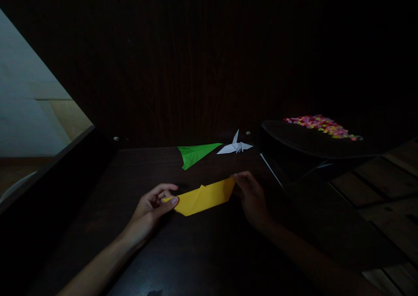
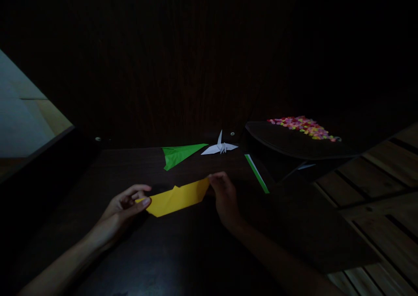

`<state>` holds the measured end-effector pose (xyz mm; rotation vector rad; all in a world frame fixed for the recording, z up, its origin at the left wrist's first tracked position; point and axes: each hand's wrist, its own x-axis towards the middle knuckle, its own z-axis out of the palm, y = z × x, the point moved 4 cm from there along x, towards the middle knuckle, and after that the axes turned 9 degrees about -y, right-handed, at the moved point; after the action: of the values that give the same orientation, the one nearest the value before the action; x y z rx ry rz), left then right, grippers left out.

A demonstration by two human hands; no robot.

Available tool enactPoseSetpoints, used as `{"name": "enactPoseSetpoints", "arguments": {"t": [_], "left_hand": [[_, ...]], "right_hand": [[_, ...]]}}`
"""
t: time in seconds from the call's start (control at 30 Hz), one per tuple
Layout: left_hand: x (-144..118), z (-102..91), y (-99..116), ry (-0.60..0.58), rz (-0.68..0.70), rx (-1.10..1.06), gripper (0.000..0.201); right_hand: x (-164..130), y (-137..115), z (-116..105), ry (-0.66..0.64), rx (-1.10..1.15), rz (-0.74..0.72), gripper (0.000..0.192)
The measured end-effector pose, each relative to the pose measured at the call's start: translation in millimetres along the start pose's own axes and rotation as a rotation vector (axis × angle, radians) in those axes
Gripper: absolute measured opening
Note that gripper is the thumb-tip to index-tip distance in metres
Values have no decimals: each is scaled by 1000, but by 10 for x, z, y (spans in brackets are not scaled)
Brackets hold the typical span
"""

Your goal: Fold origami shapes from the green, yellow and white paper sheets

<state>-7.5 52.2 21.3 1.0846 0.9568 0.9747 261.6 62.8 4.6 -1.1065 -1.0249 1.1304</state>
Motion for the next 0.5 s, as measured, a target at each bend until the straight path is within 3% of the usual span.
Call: {"name": "enactPoseSetpoints", "arguments": {"t": [0.13,0.27,0.5], "left_hand": [[-32,142,-11,-246,-90,11,32],[-123,267,-60,-473,-186,26,46],[-226,359,-183,-651,-287,258,73]], "right_hand": [[-34,-34,35,16,-37,-1,35],[-130,-101,169,-104,-21,-16,35],[-353,-98,375,-331,-111,-9,31]]}}
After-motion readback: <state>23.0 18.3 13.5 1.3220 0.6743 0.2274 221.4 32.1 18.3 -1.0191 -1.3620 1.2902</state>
